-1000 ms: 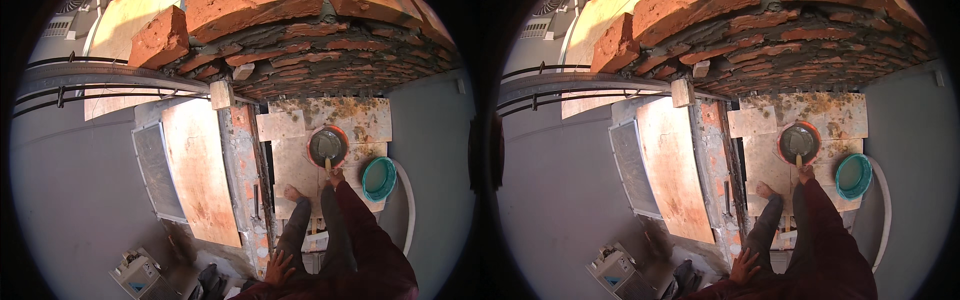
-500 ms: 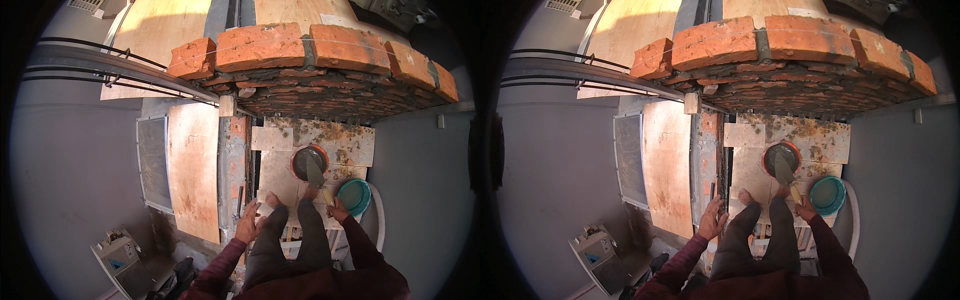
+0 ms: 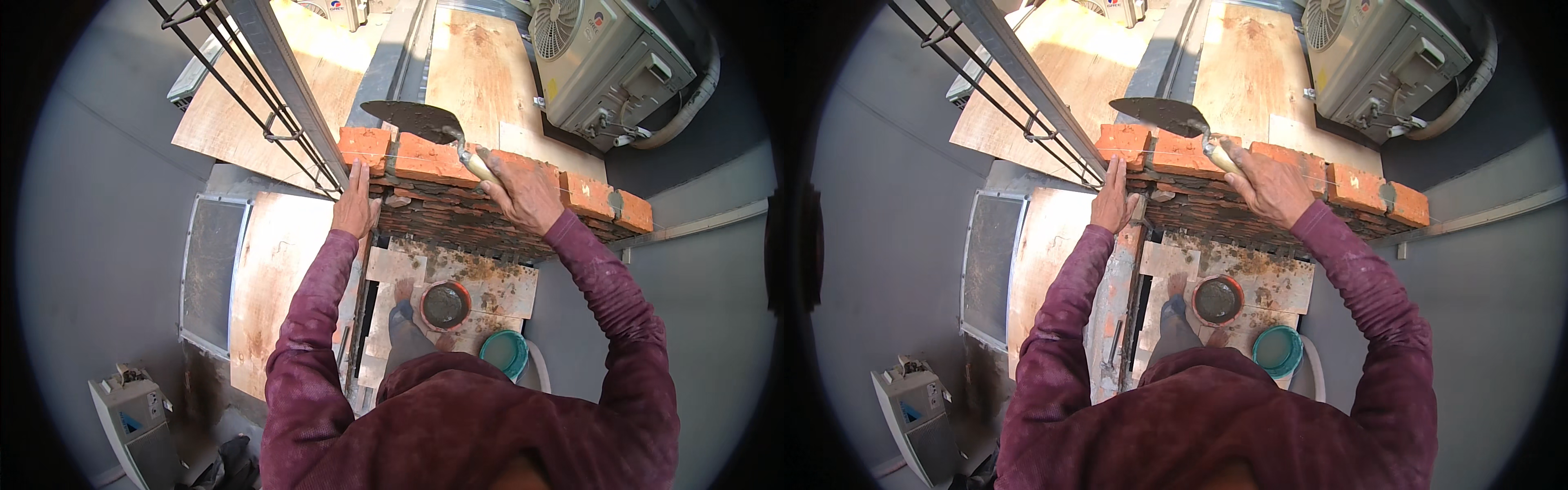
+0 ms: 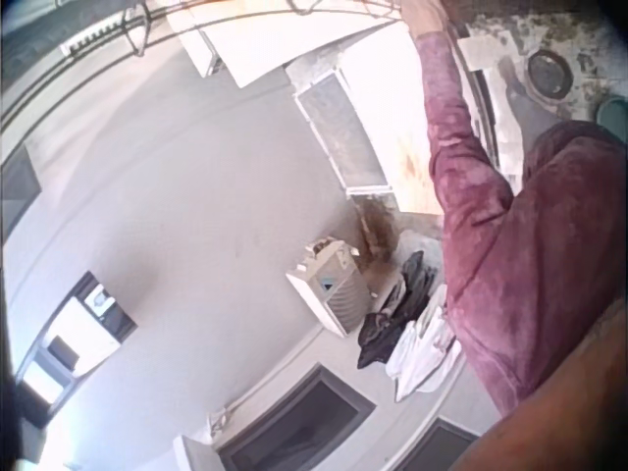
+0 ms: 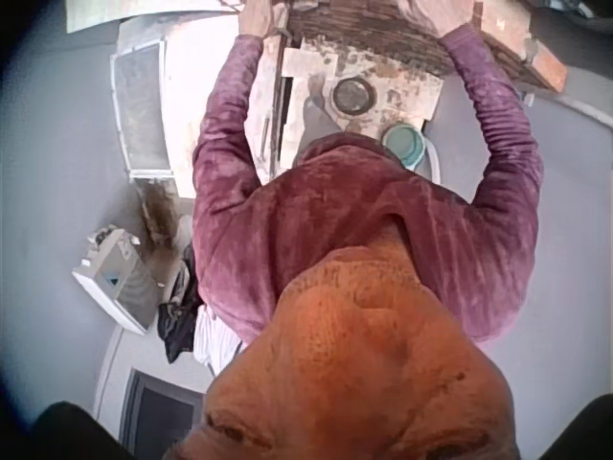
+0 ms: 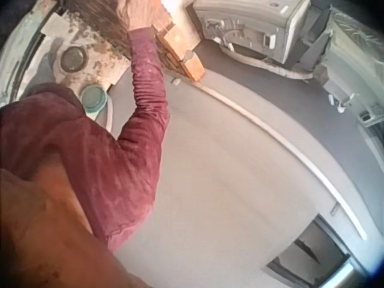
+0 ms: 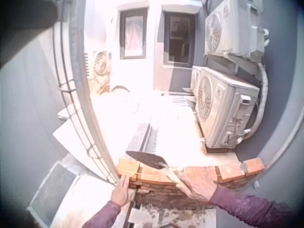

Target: The person builds a brick wall by applying mortar with a trowel, placing bricks onto the mortar bed, and using a hammer to tap the bricks into alignment.

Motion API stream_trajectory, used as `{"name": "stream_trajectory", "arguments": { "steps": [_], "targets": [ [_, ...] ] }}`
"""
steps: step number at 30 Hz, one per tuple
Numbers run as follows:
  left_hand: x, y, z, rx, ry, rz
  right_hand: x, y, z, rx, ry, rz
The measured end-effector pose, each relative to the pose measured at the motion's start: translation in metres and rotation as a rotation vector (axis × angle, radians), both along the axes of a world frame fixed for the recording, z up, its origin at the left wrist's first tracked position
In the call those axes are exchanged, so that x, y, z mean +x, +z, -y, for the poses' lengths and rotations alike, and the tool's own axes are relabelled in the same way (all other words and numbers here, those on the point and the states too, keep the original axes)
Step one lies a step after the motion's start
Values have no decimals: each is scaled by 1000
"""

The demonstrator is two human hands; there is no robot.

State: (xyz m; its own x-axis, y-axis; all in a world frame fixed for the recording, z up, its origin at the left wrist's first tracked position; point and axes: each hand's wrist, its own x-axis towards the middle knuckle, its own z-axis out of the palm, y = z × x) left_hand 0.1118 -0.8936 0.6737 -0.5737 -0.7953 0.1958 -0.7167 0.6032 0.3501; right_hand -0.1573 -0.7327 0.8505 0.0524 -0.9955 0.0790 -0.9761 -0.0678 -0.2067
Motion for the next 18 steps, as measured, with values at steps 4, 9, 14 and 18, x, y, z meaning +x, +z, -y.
{"name": "stream_trajectory", "arguments": {
  "steps": [4,9,14,18],
  "targets": [
    [-2,3,11,79,51,55,9,-29,71,-84,162,166],
    [2,-6,15,34,41,130,11,-42,118,55,173,126],
    [1,8,23,37,2,227,-14,-74,145,218,263,-41],
    [3,11,29,24,-17,288,-11,-74,141,178,245,-23]
  ]
}}
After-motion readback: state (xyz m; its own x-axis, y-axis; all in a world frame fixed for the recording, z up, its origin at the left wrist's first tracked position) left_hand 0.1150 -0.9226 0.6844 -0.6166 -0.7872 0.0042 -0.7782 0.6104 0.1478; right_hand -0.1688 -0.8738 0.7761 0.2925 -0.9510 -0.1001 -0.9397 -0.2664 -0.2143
